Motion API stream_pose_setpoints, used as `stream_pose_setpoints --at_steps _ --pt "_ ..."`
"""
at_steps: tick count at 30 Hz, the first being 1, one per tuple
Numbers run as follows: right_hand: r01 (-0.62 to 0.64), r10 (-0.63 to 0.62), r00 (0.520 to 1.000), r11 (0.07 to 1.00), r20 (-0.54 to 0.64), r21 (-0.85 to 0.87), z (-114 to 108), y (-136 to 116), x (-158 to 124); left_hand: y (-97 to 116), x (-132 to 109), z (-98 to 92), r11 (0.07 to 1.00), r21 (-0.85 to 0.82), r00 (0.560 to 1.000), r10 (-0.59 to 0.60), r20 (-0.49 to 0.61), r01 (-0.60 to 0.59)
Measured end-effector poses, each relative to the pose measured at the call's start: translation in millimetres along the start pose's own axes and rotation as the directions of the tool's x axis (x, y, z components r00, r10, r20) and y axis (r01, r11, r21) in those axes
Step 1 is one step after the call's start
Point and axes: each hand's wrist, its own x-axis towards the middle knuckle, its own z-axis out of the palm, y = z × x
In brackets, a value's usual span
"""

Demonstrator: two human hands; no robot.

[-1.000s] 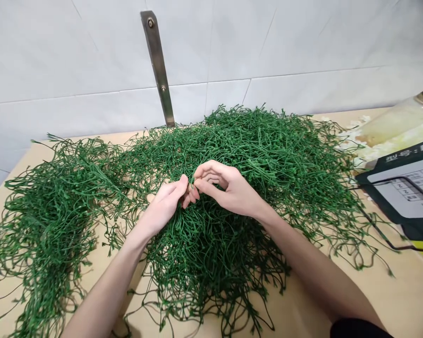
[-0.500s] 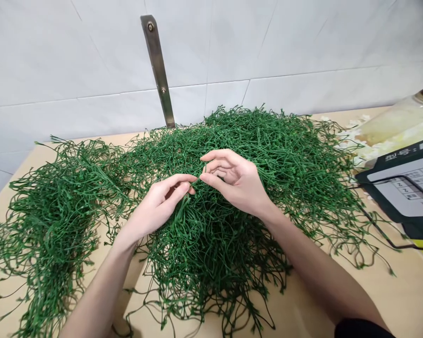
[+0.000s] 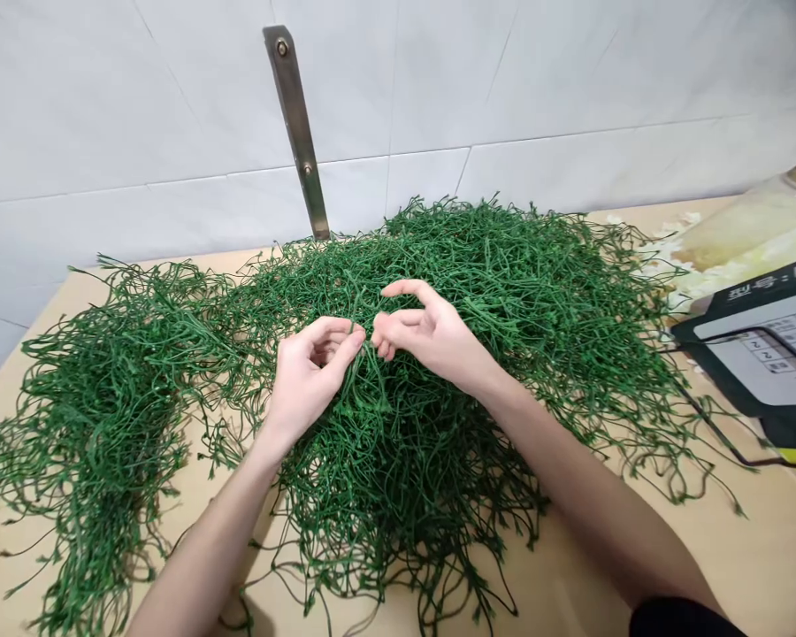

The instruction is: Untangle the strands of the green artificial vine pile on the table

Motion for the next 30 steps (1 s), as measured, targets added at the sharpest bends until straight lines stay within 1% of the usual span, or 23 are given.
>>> stream_pose_setpoints --at_steps 2,3,6,9,11,13,15,19,21,23,25,26,28,30 --pt "-0.033 0.038 0.995 0.998 0.089 -0.055 -4 4 1 -11 3 7.9 0.998 -0.064 1.000 -0.023 0.004 0.023" --pt "-0.035 0.043 0.993 0.997 0.109 -0.071 -5 5 2 -17 4 11.1 0.995 -0.093 0.999 -0.041 0.007 0.041" --pt "-0.031 0.037 0.993 0.998 0.116 -0.055 -8 7 4 -30 7 14.8 0.977 -0.191 0.994 -0.087 0.065 0.098" --pt "-0.043 0.045 0.993 0.999 0.113 -0.019 -12 5 5 -37 10 9.3 0.944 -0.284 0.976 -0.120 0.182 0.169" --pt "-0.045 0.047 0.995 0.999 0.088 -0.020 -14 4 5 -38 12 4.2 0.913 -0.349 0.969 -0.147 0.199 0.210" --pt "-0.043 0.047 0.996 0.998 0.069 -0.055 -14 3 5 -37 14 1.2 0.896 -0.390 0.975 -0.167 0.147 0.213" --pt "-0.039 0.047 0.995 0.996 0.093 -0.084 -13 4 4 -35 14 1.5 0.907 -0.385 0.986 -0.151 0.077 0.169" --pt "-0.026 0.026 0.985 1.000 0.172 -0.002 -6 6 2 -30 10 8.1 0.962 -0.272 0.999 -0.037 -0.019 0.030" --pt "-0.028 0.022 0.986 0.999 0.164 0.029 -3 5 2 -27 8 10.7 0.975 -0.221 0.999 -0.005 -0.048 -0.006" --pt "-0.043 0.038 0.990 0.998 0.136 0.036 -3 4 1 -24 6 11.0 0.979 -0.206 0.998 -0.011 -0.058 -0.001" --pt "-0.070 0.066 0.992 0.997 0.106 0.039 -5 1 2 -21 5 9.2 0.970 -0.238 0.999 -0.048 -0.003 0.046" --pt "-0.085 0.081 0.992 0.996 0.099 0.039 -6 0 2 -20 5 7.9 0.959 -0.271 0.996 -0.074 0.058 0.087" --pt "-0.111 0.107 0.988 0.993 0.107 0.029 -9 -3 2 -19 5 5.3 0.921 -0.341 0.970 -0.121 0.212 0.190" --pt "-0.129 0.127 0.984 0.992 0.124 0.006 -10 -4 3 -20 6 4.1 0.878 -0.390 0.934 -0.151 0.324 0.277"
